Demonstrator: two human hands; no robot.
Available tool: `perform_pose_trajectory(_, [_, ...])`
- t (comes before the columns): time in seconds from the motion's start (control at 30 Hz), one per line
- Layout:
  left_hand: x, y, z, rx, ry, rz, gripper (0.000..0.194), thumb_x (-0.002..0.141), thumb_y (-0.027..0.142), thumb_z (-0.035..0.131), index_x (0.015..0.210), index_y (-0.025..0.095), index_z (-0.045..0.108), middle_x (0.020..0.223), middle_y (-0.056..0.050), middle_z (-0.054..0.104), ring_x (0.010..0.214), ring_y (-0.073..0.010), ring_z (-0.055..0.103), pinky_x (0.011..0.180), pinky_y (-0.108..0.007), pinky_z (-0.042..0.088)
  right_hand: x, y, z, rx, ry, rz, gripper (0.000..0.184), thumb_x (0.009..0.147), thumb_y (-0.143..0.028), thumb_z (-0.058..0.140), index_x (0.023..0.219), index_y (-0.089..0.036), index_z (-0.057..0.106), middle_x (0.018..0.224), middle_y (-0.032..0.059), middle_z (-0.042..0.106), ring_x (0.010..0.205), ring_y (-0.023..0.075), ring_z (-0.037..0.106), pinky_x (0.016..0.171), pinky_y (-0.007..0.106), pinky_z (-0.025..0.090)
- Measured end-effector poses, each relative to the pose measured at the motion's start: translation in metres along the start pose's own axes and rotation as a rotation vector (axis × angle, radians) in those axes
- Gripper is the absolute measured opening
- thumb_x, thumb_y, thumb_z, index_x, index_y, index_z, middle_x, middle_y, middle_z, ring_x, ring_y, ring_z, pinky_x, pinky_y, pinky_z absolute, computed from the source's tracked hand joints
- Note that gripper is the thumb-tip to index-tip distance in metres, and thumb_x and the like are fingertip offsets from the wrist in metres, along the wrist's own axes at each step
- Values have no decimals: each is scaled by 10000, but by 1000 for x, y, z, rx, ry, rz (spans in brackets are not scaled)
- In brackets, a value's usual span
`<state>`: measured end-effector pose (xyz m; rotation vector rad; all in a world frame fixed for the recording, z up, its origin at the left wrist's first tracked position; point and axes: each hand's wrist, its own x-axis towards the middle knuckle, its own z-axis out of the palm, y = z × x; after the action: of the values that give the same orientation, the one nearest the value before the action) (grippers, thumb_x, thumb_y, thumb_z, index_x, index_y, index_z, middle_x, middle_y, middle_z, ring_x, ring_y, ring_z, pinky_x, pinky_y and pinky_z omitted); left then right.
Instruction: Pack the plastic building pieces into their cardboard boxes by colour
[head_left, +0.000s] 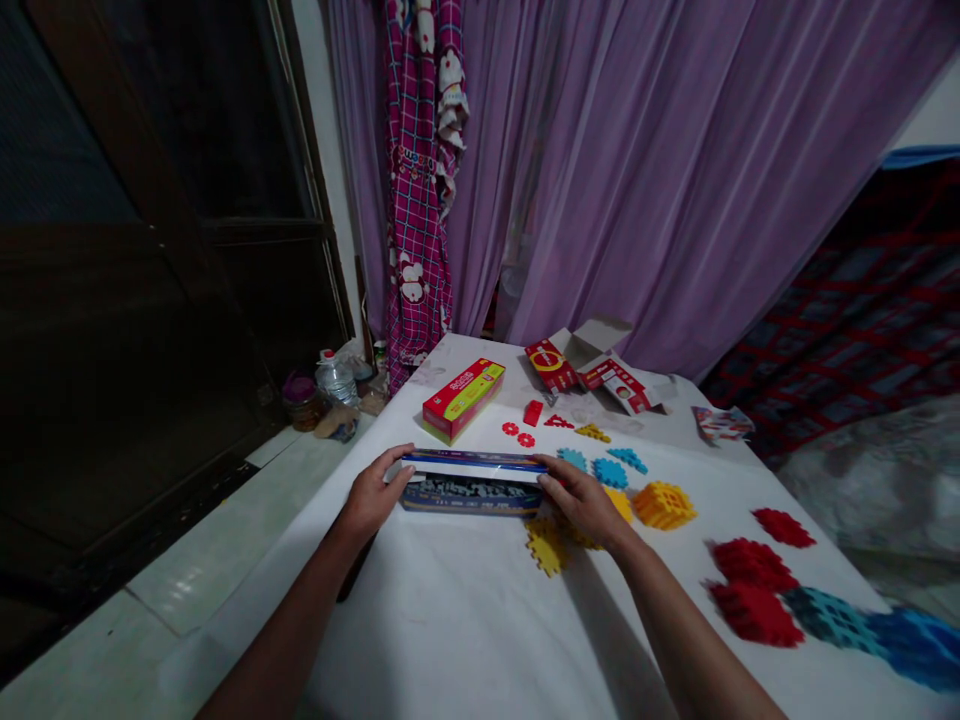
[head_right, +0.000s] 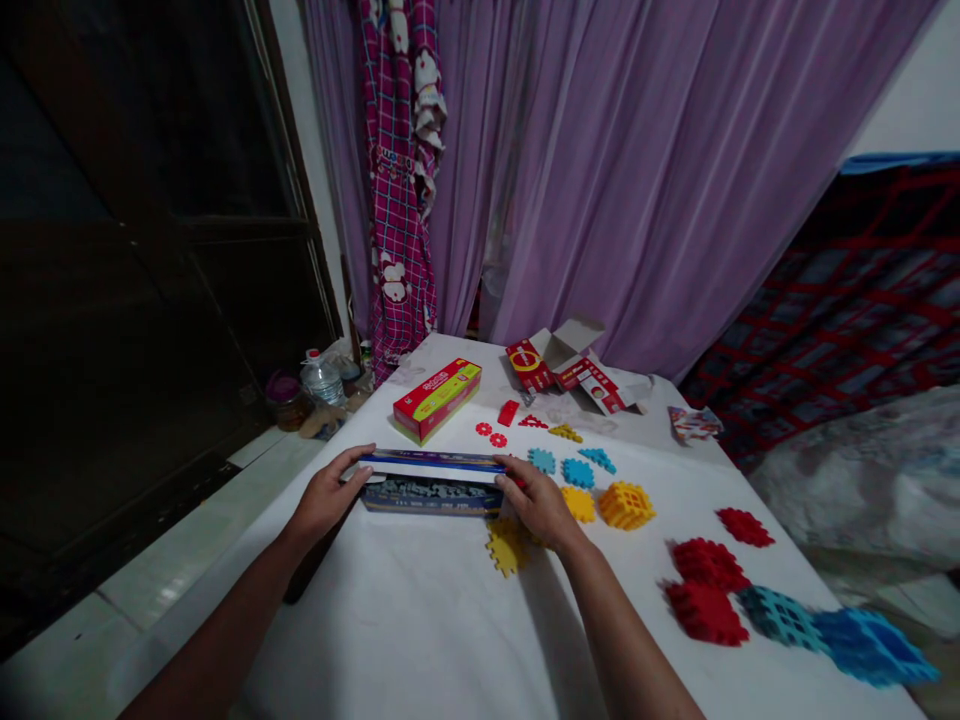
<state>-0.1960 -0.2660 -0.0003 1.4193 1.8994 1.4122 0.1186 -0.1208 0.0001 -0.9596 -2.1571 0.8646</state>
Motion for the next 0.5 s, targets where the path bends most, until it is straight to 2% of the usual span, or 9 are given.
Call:
perform_pose_trajectory(0.07, [-1,-5,1,29,4,32,447,833,461,547,1180,198,651,1256,-81,661,1143,-234,622,920,-361,546,-1,1,1,-30,10,-50,421,873,-449,522,1201,-231,671,1203,89,684,1104,253,637,979,443,501])
perform_pose_trajectory(0.23, [-2,-14,3,87,19,167,356,832,417,570,1097,218,701,1220,-65,683,1160,-226,617,1048,-403,470,-3,7,5,-128,16,-115,383,890,-411,525,1195,-247,690,1261,97,656,1184,260,601,1017,451,485])
perform_pose_trajectory(0.5, [-6,-12,0,247,21,266,293,846,381,564,1039,226,720,1186,-67,701,1130,-216,640,1020,-381,496,-9,6,8,-380,46,-179,335,920,-337,516,1202,-288,690,1260,80,658,1125,235,643,951,393,545])
